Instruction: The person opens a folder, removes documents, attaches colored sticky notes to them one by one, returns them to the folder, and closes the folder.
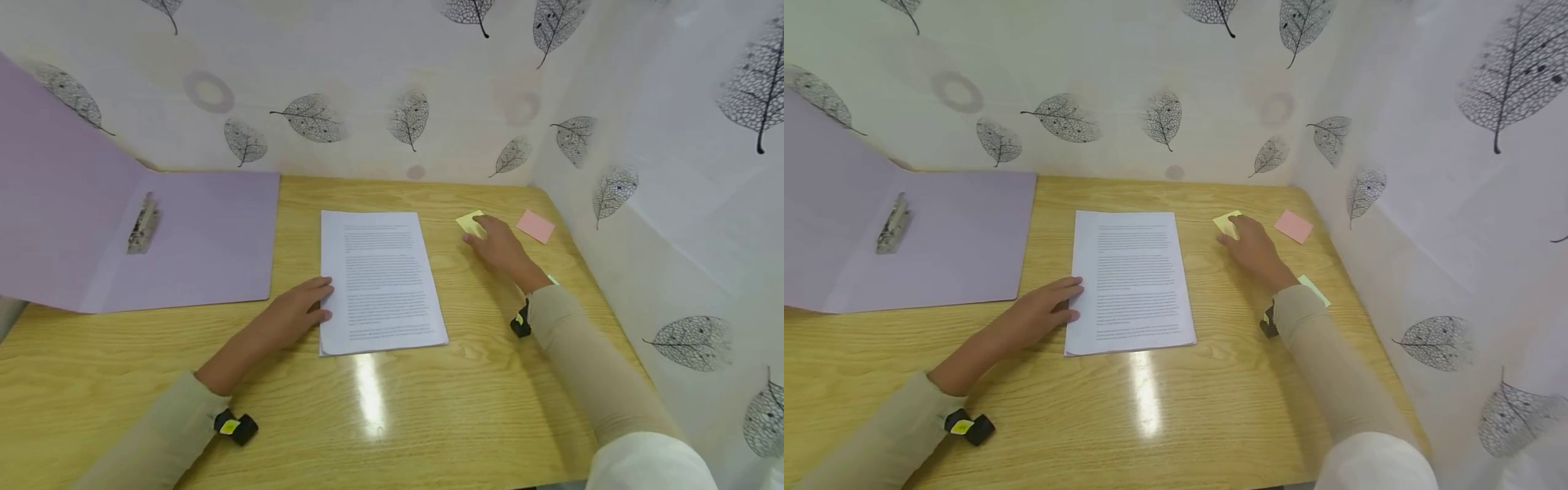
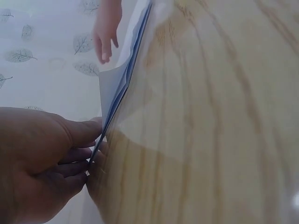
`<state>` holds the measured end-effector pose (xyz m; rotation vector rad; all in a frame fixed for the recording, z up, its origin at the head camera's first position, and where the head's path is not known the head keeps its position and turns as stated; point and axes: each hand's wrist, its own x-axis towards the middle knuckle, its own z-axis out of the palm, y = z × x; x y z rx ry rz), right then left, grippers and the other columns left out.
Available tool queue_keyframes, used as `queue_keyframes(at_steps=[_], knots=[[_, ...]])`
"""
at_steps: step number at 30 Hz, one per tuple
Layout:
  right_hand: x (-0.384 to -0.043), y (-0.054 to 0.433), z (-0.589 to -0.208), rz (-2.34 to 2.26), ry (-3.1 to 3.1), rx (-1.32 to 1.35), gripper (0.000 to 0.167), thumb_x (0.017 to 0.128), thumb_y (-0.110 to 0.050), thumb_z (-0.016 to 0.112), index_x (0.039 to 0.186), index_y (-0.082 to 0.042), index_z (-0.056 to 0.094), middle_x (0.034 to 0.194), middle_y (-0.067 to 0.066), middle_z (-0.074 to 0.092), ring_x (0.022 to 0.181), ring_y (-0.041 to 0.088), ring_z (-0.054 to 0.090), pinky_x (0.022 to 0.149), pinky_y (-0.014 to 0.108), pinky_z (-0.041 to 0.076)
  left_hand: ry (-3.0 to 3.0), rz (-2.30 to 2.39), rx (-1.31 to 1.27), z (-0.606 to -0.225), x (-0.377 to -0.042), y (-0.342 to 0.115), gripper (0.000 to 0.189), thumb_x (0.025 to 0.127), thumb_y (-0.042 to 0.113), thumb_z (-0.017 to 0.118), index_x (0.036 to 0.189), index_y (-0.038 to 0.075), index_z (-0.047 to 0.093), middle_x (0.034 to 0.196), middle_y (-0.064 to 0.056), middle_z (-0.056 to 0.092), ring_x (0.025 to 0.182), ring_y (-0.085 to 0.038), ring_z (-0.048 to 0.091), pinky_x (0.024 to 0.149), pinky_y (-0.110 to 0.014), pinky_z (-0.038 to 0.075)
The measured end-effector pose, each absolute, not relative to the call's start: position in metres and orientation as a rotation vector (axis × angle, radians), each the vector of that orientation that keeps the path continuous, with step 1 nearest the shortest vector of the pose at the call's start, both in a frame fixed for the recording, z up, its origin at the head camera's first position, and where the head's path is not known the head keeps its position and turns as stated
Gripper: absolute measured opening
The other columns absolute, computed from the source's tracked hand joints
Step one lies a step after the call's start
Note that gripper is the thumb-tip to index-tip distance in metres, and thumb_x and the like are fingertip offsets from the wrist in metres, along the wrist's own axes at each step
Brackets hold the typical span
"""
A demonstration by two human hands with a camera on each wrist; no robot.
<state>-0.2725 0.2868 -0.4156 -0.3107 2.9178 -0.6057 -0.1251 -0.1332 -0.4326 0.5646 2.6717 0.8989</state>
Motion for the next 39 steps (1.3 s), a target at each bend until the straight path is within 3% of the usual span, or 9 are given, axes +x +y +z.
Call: queue_keyframes(at_steps=[15,27,33,39], knots=[[-0.297,0.306,-0.429,-0.54,2.865,-0.188,0.079,0.104,-0.04,0.054,0.159,0.004,0.017,0.162,0.029,0.023,0.15,0.045,0.021,0.123,0.055,0.021,2.672,0.913,0.572,-0.429,-0.121,-0.132,0.055,0.102,0.018,0.061,0.148,-0.006,0.044,0.16,-0.019,0.034,0.15,-0.038,0.03,0.119,-0.054,0.03],[-0.294,0.3,-0.421,-0.805,2.873,-0.097,0.076,0.098,-0.027,0.068,0.156,0.003,0.029,0.155,0.035,0.02,0.145,0.051,0.023,0.119,0.061,0.025,2.673,0.919,0.565,-0.428,-0.119,-0.132,0.054,0.102,0.018,0.061,0.148,-0.006,0.045,0.16,-0.019,0.035,0.15,-0.038,0.03,0.119,-0.054,0.031],[-0.292,0.3,-0.416,-0.931,2.866,-0.029,0.059,0.1,-0.011,0.061,0.153,0.001,0.038,0.152,0.033,0.026,0.14,0.049,0.03,0.115,0.059,0.032,2.682,0.916,0.575,-0.427,-0.118,-0.131,0.053,0.102,0.016,0.061,0.147,-0.006,0.045,0.16,-0.019,0.035,0.149,-0.039,0.031,0.119,-0.054,0.032],[-0.284,0.303,-0.415,-1.111,2.853,0.013,0.049,0.102,-0.011,0.058,0.15,-0.005,0.048,0.15,0.025,0.039,0.131,0.041,0.043,0.101,0.051,0.044,2.701,0.885,0.597,-0.426,-0.118,-0.132,0.051,0.101,0.015,0.061,0.146,-0.006,0.047,0.159,-0.021,0.037,0.148,-0.039,0.034,0.118,-0.054,0.033]])
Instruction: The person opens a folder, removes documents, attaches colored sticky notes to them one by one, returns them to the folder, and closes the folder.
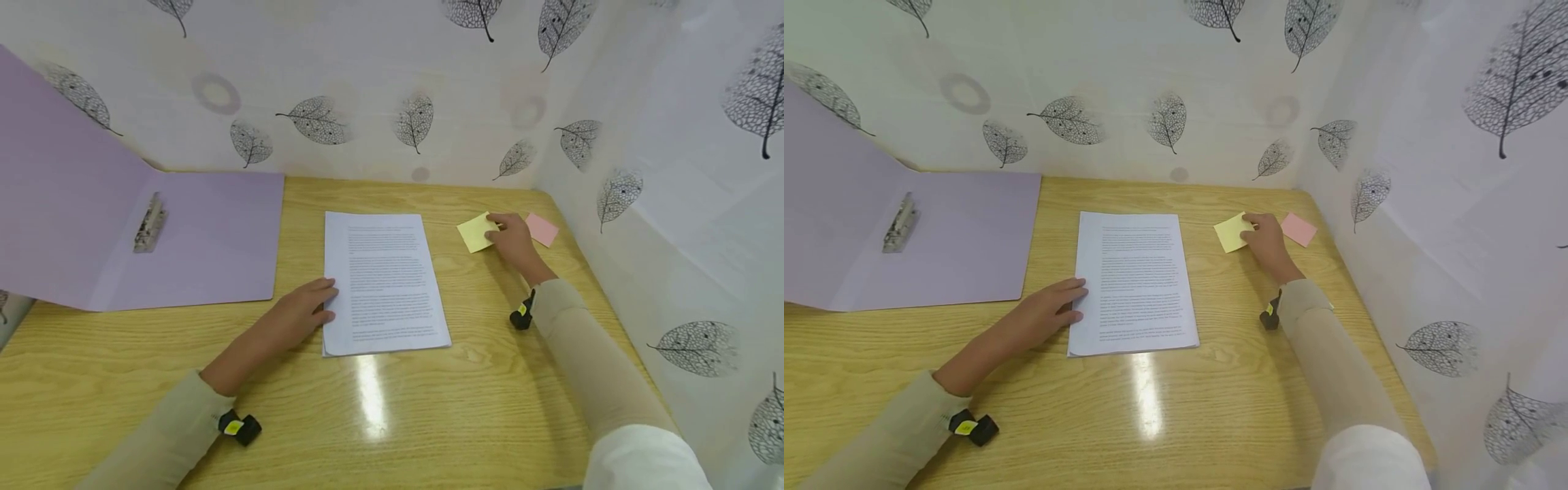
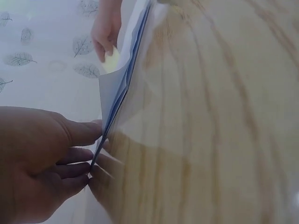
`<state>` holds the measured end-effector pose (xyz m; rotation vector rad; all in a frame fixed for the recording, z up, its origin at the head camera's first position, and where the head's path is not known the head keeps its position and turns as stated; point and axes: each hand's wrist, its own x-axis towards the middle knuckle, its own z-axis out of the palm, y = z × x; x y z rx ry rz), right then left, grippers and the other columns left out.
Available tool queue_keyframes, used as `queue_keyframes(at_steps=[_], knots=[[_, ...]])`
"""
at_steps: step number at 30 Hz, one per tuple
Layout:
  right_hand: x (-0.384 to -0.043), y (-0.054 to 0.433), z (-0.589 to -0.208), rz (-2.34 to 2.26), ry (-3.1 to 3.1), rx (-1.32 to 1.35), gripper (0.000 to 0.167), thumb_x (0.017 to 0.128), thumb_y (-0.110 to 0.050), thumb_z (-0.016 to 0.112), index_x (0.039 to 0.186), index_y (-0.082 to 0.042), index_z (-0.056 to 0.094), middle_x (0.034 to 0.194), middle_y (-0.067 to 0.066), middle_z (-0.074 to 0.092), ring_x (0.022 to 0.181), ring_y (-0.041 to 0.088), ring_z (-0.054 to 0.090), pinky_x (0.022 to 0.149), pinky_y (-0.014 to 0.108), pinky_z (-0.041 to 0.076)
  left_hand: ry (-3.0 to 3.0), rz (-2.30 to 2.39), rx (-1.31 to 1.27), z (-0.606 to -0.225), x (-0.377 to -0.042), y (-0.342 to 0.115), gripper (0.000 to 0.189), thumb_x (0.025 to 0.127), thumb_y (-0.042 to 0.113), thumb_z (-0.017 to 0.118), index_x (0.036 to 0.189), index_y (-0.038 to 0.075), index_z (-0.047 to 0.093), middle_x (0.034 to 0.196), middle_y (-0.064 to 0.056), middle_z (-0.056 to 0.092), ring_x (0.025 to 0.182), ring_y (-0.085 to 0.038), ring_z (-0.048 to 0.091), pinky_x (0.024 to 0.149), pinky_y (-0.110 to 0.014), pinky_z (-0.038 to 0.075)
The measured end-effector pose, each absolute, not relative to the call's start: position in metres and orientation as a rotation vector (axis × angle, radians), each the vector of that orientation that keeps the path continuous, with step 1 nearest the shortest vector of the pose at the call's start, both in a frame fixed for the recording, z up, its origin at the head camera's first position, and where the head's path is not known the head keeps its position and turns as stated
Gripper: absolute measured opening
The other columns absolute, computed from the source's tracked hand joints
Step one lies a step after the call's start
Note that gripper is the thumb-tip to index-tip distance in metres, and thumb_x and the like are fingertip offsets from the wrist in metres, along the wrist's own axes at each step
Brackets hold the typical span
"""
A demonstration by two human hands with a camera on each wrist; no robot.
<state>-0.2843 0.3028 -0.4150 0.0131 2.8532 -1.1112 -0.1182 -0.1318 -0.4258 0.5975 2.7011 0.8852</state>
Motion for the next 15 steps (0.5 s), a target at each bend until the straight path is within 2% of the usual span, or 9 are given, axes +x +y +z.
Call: queue_keyframes(at_steps=[4,8,11,15], knots=[[-0.273,0.294,-0.408,-1.326,2.769,0.057,0.048,0.102,-0.015,0.06,0.149,-0.009,0.05,0.15,0.021,0.043,0.13,0.036,0.044,0.098,0.046,0.047,2.729,0.864,0.619,-0.425,-0.12,-0.131,0.052,0.101,0.016,0.061,0.147,-0.004,0.047,0.157,-0.021,0.04,0.146,-0.039,0.037,0.117,-0.054,0.035],[-0.258,0.275,-0.397,-1.568,2.633,0.101,0.049,0.1,-0.02,0.065,0.147,-0.015,0.053,0.151,0.014,0.043,0.129,0.028,0.042,0.104,0.047,0.045,2.771,0.897,0.635,-0.424,-0.126,-0.127,0.049,0.102,0.016,0.06,0.147,0.001,0.049,0.152,-0.019,0.048,0.142,-0.038,0.043,0.114,-0.053,0.039],[-0.248,0.257,-0.392,-1.708,2.54,0.123,0.049,0.098,-0.023,0.068,0.146,-0.019,0.055,0.153,0.007,0.043,0.126,0.022,0.041,0.109,0.046,0.041,2.754,1.01,0.573,-0.42,-0.133,-0.12,0.048,0.105,0.023,0.056,0.15,0.009,0.047,0.152,-0.011,0.049,0.143,-0.032,0.043,0.115,-0.052,0.039],[-0.234,0.228,-0.39,-1.891,2.394,0.151,0.048,0.096,-0.02,0.071,0.143,-0.019,0.059,0.149,0.001,0.047,0.117,0.014,0.043,0.103,0.032,0.045,2.646,1.29,0.446,-0.416,-0.144,-0.107,0.054,0.106,0.038,0.052,0.155,0.021,0.04,0.152,-0.005,0.051,0.141,-0.026,0.046,0.113,-0.05,0.042]])
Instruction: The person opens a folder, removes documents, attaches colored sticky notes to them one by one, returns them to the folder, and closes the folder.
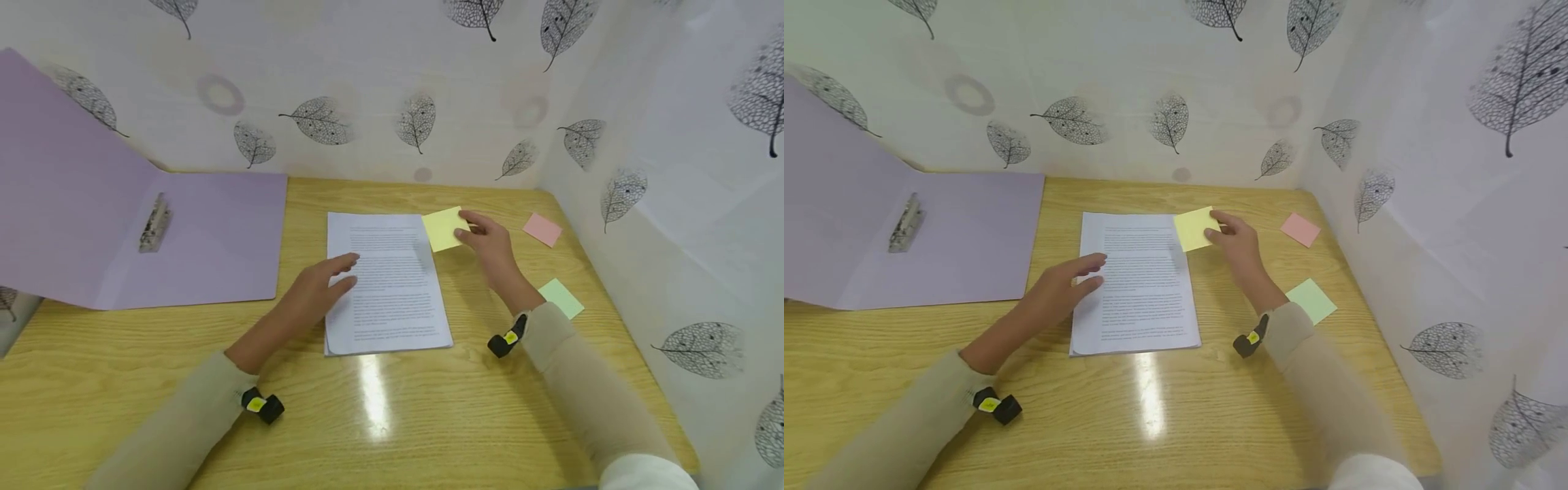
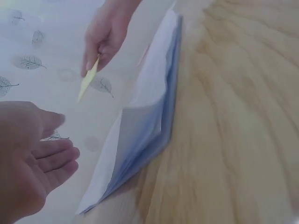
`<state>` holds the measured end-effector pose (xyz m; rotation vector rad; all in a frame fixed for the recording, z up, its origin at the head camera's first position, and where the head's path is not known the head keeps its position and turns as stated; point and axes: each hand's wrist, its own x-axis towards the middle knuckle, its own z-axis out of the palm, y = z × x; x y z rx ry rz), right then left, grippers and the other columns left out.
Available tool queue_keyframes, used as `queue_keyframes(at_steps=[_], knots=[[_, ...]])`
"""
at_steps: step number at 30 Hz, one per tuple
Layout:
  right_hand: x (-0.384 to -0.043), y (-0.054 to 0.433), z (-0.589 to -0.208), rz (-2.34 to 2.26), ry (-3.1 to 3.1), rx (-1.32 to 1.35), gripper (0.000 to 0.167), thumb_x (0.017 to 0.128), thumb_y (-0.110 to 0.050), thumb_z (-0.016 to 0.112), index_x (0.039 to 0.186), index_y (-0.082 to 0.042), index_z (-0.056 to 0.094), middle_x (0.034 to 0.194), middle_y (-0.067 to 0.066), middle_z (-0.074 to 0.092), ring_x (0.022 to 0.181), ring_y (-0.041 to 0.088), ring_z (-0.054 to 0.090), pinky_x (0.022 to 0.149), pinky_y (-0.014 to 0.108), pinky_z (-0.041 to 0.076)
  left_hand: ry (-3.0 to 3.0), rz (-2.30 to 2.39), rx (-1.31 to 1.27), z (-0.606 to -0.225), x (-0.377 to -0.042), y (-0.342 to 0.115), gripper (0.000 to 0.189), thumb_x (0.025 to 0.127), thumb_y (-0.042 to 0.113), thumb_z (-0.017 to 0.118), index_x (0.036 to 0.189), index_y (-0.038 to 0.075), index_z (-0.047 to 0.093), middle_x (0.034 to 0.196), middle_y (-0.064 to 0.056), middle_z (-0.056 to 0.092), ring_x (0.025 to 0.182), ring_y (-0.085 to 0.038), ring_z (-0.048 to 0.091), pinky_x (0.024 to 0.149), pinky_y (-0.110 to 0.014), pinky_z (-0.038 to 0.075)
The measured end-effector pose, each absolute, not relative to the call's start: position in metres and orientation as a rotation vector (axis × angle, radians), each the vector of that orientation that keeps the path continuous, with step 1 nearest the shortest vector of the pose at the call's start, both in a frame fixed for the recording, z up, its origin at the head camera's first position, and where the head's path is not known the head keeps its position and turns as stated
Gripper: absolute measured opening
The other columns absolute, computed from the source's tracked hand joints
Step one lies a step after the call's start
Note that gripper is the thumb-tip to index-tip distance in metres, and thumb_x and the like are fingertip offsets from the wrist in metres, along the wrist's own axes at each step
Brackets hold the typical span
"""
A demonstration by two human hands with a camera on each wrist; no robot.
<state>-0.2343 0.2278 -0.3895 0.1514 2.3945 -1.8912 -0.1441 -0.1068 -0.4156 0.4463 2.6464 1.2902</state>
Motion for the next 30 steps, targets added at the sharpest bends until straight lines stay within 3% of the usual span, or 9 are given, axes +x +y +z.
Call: queue_keyframes(at_steps=[6,12,19,23,30], knots=[[-0.207,0.179,-0.39,-2.089,2.164,0.13,0.046,0.095,-0.011,0.072,0.139,-0.013,0.061,0.132,-0.003,0.049,0.107,0.012,0.044,0.088,0.018,0.049,2.386,1.737,0.326,-0.415,-0.159,-0.084,0.069,0.103,0.045,0.056,0.161,0.025,0.025,0.147,-0.007,0.056,0.132,-0.021,0.057,0.109,-0.043,0.048],[-0.187,0.139,-0.395,-2.206,2.037,0.125,0.046,0.091,0.0,0.072,0.136,-0.004,0.062,0.123,0.001,0.054,0.097,0.012,0.051,0.081,0.015,0.051,2.135,2.057,0.313,-0.417,-0.163,-0.072,0.079,0.104,0.027,0.058,0.164,0.022,0.007,0.145,-0.015,0.056,0.12,-0.025,0.064,0.103,-0.037,0.052],[-0.179,0.118,-0.405,-2.198,2.033,0.064,0.046,0.09,0.0,0.072,0.134,-0.006,0.063,0.123,0.004,0.057,0.093,0.012,0.055,0.08,0.016,0.052,2.127,2.14,0.287,-0.42,-0.163,-0.075,0.064,0.103,0.011,0.057,0.16,0.016,0.028,0.133,-0.019,0.062,0.108,-0.02,0.064,0.087,-0.023,0.055],[-0.177,0.113,-0.408,-2.192,2.058,0.063,0.045,0.09,0.0,0.072,0.134,-0.007,0.064,0.125,0.005,0.058,0.093,0.013,0.055,0.078,0.016,0.052,2.083,2.151,0.257,-0.419,-0.162,-0.078,0.055,0.103,0.011,0.057,0.155,0.012,0.039,0.143,-0.018,0.056,0.117,-0.023,0.064,0.089,-0.024,0.057],[-0.177,0.11,-0.409,-2.111,2.214,-0.06,0.042,0.091,-0.007,0.074,0.132,-0.011,0.066,0.125,0.004,0.059,0.099,0.014,0.057,0.079,0.016,0.052,2.065,2.132,0.205,-0.417,-0.165,-0.084,0.052,0.1,0.01,0.062,0.15,0.017,0.048,0.15,-0.012,0.052,0.123,-0.026,0.063,0.091,-0.026,0.057]])
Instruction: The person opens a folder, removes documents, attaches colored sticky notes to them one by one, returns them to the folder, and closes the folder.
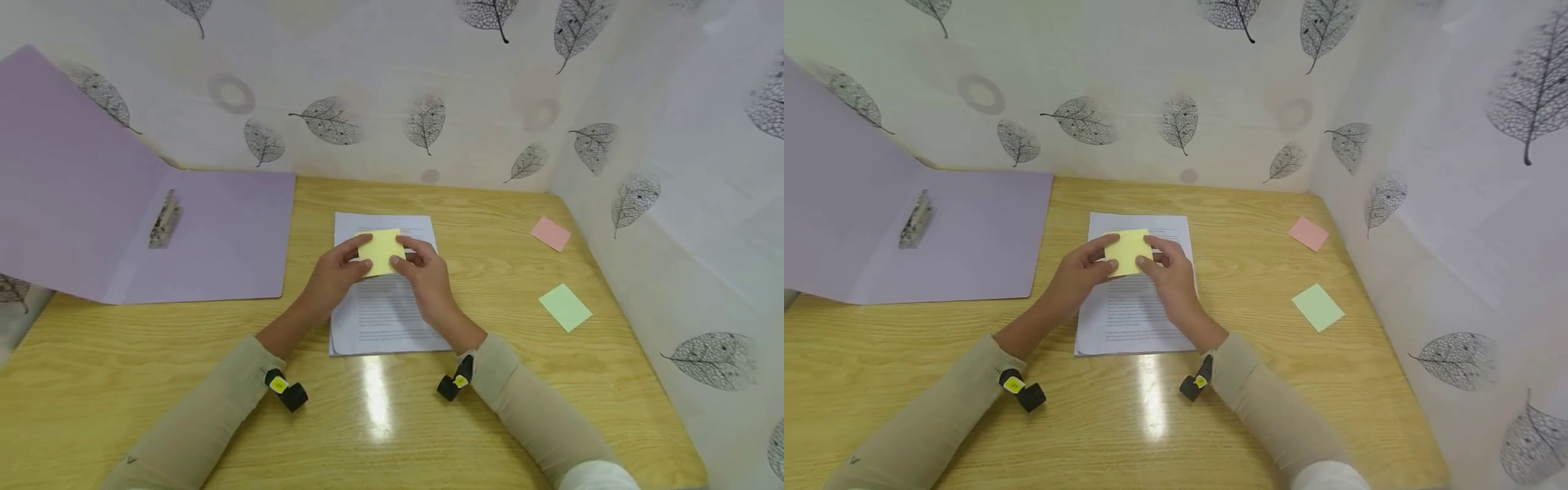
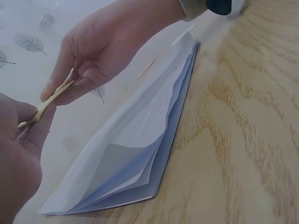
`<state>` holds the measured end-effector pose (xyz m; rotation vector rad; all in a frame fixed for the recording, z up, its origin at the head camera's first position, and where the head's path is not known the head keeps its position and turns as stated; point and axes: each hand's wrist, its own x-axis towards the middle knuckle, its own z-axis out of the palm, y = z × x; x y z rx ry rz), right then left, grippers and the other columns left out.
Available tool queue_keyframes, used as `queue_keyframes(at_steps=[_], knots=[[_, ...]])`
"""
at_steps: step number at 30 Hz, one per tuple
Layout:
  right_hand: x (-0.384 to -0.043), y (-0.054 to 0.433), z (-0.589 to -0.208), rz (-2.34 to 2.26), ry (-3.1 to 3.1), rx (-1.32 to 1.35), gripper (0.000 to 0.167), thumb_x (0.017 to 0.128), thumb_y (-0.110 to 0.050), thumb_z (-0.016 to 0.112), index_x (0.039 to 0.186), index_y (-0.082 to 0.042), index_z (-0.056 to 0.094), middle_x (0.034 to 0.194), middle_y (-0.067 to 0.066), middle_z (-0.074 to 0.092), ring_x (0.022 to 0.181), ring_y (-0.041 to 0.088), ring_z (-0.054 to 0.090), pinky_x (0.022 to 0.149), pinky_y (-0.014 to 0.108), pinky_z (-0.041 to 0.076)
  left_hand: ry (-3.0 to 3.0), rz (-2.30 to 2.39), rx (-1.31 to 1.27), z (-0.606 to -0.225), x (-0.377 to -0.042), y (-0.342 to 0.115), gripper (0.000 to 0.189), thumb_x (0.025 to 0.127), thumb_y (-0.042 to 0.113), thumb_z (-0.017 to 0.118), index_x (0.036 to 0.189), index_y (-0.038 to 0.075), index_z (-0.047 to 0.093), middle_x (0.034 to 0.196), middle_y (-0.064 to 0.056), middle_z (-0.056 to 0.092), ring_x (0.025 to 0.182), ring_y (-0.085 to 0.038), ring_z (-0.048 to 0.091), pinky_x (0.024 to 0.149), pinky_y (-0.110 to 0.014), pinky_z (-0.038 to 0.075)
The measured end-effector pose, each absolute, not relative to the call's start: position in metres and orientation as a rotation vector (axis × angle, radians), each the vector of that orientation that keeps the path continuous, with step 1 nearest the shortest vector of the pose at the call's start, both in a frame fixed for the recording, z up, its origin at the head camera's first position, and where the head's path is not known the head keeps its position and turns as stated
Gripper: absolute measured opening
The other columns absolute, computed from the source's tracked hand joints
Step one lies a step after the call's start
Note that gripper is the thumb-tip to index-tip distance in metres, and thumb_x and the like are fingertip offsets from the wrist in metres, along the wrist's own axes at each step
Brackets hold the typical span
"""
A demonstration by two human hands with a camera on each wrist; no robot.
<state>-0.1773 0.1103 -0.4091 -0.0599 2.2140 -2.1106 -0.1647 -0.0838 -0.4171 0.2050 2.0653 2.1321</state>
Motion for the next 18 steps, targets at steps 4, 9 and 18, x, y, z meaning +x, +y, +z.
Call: queue_keyframes(at_steps=[4,9,18], knots=[[-0.179,0.115,-0.409,-1.96,2.417,-0.255,0.042,0.093,-0.011,0.074,0.133,-0.011,0.065,0.133,0.003,0.056,0.106,0.018,0.059,0.085,0.02,0.053,2.072,2.136,0.196,-0.418,-0.165,-0.086,0.052,0.1,0.012,0.063,0.149,0.018,0.05,0.146,-0.012,0.056,0.12,-0.022,0.064,0.088,-0.024,0.058],[-0.182,0.121,-0.408,-1.752,2.563,-0.519,0.047,0.093,-0.015,0.074,0.138,-0.008,0.061,0.148,0.003,0.044,0.116,0.024,0.056,0.097,0.037,0.054,2.073,2.173,0.194,-0.42,-0.166,-0.086,0.049,0.098,0.011,0.065,0.146,0.016,0.054,0.135,-0.015,0.063,0.109,-0.018,0.068,0.084,-0.025,0.059],[-0.186,0.127,-0.406,-1.514,2.659,-0.841,0.057,0.09,-0.018,0.077,0.142,-0.005,0.057,0.162,0.005,0.032,0.141,0.028,0.041,0.102,0.043,0.051,2.061,2.215,0.166,-0.422,-0.167,-0.084,0.048,0.096,0.01,0.069,0.142,0.017,0.057,0.11,-0.016,0.067,0.093,-0.012,0.067,0.082,-0.026,0.06]])
